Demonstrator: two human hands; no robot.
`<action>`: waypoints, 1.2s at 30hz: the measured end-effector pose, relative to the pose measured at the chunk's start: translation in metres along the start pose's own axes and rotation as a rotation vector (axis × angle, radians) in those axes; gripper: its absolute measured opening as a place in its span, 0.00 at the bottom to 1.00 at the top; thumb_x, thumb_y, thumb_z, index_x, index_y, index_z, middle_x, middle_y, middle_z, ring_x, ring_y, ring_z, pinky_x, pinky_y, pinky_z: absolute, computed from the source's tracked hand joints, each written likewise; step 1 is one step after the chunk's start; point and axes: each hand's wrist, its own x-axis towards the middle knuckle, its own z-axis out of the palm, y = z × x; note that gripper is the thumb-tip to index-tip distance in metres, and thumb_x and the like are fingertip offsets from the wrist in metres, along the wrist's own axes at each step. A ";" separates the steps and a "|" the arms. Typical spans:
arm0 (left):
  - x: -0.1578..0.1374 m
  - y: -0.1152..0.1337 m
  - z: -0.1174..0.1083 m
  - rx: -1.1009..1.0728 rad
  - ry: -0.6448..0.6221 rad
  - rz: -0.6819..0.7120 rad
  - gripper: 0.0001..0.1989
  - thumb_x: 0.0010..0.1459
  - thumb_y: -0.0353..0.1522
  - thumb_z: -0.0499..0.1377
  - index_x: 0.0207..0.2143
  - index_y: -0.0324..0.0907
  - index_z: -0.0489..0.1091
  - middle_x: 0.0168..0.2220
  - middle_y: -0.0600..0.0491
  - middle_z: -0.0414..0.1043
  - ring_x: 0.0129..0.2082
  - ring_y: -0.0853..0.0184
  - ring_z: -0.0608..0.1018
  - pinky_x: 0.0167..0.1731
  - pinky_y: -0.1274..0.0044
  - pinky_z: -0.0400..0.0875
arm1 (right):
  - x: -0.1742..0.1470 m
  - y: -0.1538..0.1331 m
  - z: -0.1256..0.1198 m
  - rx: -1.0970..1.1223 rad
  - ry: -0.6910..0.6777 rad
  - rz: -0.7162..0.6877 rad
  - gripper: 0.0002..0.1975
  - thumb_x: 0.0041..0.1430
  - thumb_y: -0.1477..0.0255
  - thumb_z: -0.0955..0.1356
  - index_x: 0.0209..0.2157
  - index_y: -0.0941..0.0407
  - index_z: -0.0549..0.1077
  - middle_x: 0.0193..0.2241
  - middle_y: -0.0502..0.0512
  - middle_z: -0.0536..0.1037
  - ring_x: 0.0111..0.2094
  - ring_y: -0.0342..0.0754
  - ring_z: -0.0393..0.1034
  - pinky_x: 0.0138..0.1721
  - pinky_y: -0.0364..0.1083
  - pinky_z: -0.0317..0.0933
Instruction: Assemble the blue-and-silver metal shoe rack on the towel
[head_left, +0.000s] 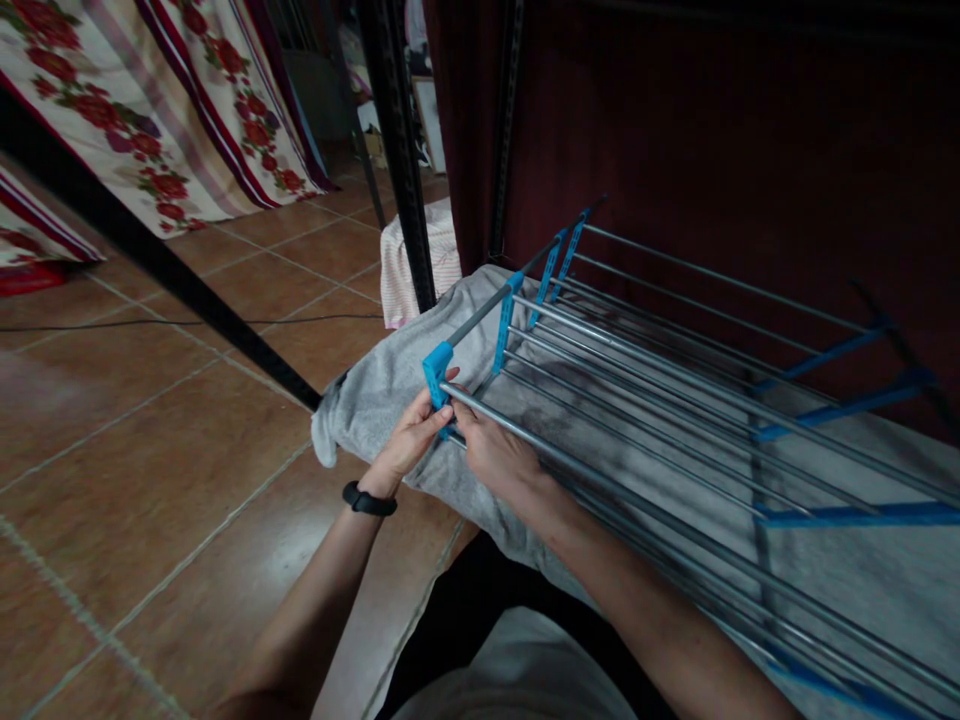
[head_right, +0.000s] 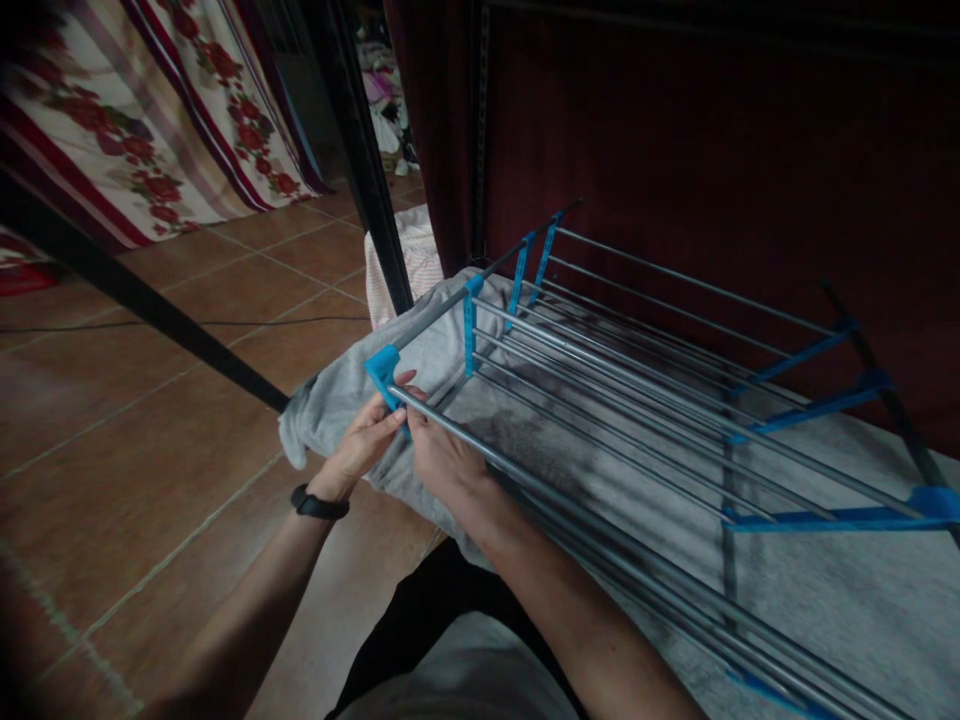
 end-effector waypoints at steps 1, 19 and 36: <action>0.001 -0.002 -0.001 0.005 -0.002 0.003 0.27 0.59 0.39 0.64 0.60 0.45 0.67 0.55 0.46 0.72 0.54 0.58 0.73 0.58 0.68 0.64 | 0.000 0.001 0.000 0.007 -0.003 0.004 0.27 0.72 0.74 0.51 0.70 0.51 0.49 0.55 0.57 0.75 0.51 0.48 0.72 0.52 0.46 0.66; 0.001 -0.010 -0.007 -0.003 -0.028 0.014 0.29 0.62 0.37 0.62 0.64 0.47 0.62 0.58 0.48 0.69 0.58 0.59 0.70 0.62 0.68 0.58 | 0.005 0.003 0.001 0.126 0.018 0.002 0.27 0.71 0.73 0.54 0.69 0.50 0.53 0.50 0.58 0.78 0.42 0.52 0.76 0.45 0.51 0.68; 0.004 -0.007 -0.005 -0.041 0.047 -0.023 0.28 0.56 0.40 0.67 0.58 0.45 0.69 0.47 0.50 0.76 0.45 0.63 0.76 0.49 0.74 0.69 | -0.008 -0.001 0.005 -0.028 0.093 0.027 0.24 0.71 0.73 0.57 0.66 0.56 0.56 0.50 0.62 0.77 0.45 0.52 0.76 0.44 0.47 0.70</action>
